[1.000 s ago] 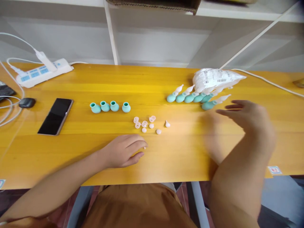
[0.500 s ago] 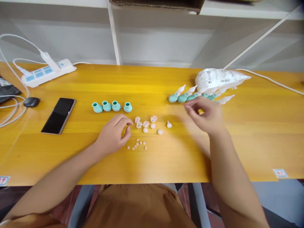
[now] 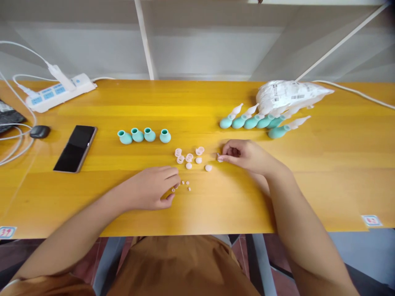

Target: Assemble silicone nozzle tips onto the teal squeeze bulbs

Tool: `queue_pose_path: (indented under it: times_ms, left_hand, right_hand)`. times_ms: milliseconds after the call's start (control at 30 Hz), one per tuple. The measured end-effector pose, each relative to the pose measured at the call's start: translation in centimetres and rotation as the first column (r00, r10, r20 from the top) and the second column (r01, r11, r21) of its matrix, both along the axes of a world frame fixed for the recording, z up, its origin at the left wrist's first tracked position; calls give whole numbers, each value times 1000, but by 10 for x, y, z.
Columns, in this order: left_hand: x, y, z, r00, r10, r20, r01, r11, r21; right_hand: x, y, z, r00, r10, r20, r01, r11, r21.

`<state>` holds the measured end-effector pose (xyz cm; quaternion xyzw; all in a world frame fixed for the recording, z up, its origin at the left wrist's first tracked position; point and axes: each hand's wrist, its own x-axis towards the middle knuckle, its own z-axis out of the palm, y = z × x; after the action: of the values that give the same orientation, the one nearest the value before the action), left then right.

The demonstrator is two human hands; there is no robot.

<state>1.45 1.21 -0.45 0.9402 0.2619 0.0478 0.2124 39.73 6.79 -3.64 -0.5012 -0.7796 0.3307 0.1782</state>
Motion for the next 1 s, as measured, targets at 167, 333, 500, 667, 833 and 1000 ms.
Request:
queue_pose_path:
  times_ms: [167,333,500,667,833,1000]
  left_hand:
    - [-10,10,1,1000,-5,-25,0,984,-180]
    - [-12,13,-3,1000,6,-16,-9,982,-186]
    - [-9,12,-5,993,46,106,-33,992,-118]
    - [-4,11,-3,954,150,259,-135,988,-74]
    - [-1,7,-4,879,188,438,-226,974,36]
    - [2,5,-5,816,155,557,-271,954,132]
  right_hand:
    - [-2,-4,2,998,60,3,-60,998,21]
    - [-4,-6,3,997,75,-13,-74,996,42]
    - [-18,-10,2,992,-21,-127,46,979,200]
    - [-37,-19,3,966,-53,-252,115,964,240]
    - [-44,-23,7,972,-97,-216,167,928,334]
    - [-62,-26,15,981,-105,-164,149,946,287]
